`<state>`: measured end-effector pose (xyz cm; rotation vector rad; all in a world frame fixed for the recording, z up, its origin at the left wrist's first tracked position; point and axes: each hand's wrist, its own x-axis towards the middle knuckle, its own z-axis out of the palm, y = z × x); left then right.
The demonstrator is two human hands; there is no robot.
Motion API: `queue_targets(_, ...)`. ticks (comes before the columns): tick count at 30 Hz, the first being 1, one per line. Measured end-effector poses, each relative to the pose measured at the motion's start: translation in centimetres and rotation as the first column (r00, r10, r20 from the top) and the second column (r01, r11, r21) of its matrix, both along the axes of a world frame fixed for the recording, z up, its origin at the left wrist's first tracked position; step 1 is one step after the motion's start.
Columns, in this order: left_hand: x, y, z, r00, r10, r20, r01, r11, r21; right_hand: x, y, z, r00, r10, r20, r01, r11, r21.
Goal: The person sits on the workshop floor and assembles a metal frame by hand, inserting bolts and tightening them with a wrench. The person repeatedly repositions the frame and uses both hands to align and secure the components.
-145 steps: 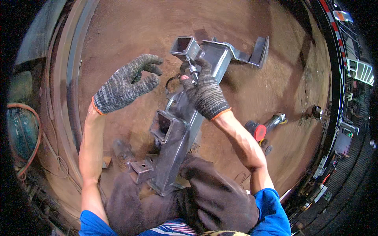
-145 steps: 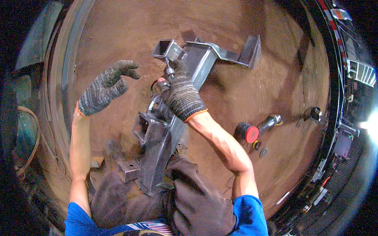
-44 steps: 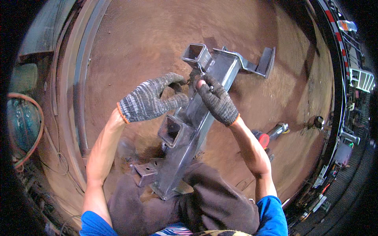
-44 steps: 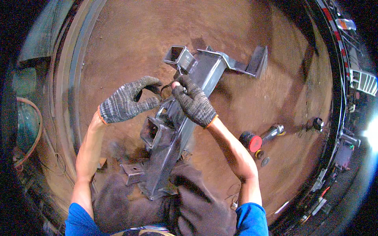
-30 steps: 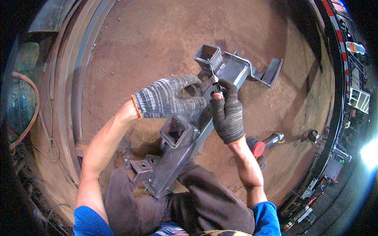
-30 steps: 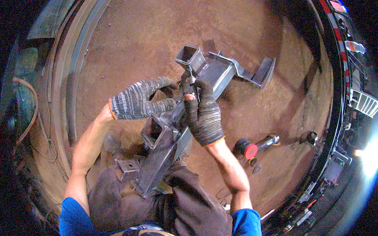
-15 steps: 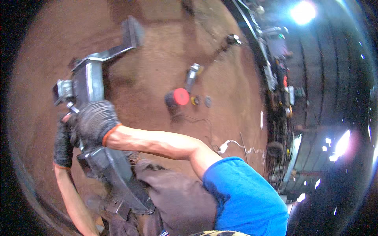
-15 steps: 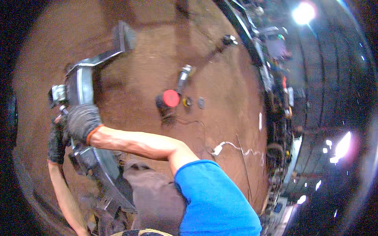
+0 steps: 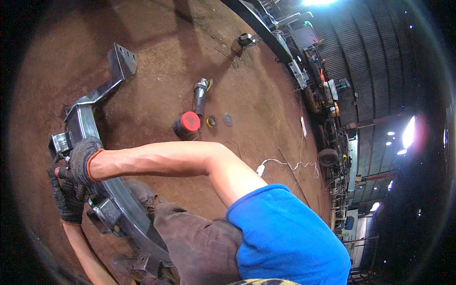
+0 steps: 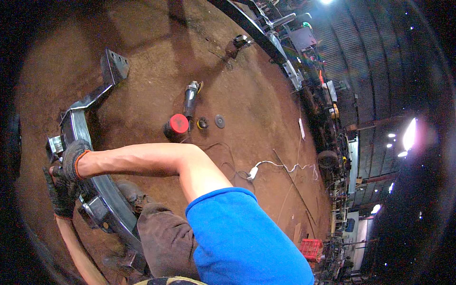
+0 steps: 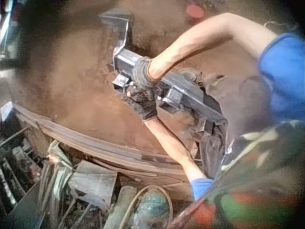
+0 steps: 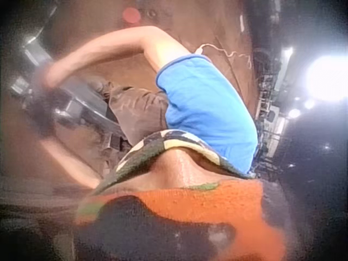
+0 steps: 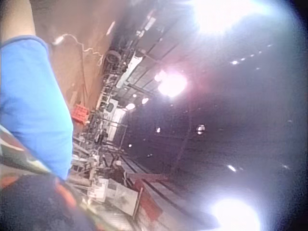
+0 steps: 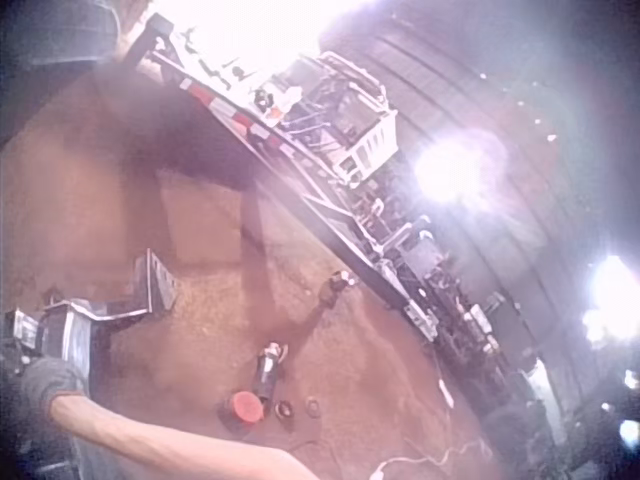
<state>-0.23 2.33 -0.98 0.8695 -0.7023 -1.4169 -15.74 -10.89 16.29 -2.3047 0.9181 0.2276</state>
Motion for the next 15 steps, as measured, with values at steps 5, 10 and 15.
queue_targets(5, -1.3, -1.0, 4.0, 0.908, -0.044, -0.417, 0.114, 0.983, 0.143, -0.9, -0.2, 0.8, 1.0, 0.024, 0.002, -0.024, 1.0, 0.012)
queue_targets(10, -1.6, -0.2, 3.0, 0.997, 0.05, 0.051, -0.058, 0.985, 0.161, -0.4, -0.6, 0.1, 0.993, 0.12, 0.013, -0.119, 0.992, -0.03)
queue_targets(15, -2.5, -1.0, 6.1, 0.855, -0.002, -0.519, 0.147, 0.96, 0.238, -0.7, -0.7, -1.4, 0.983, 0.173, 0.067, -0.168, 0.982, -0.081)
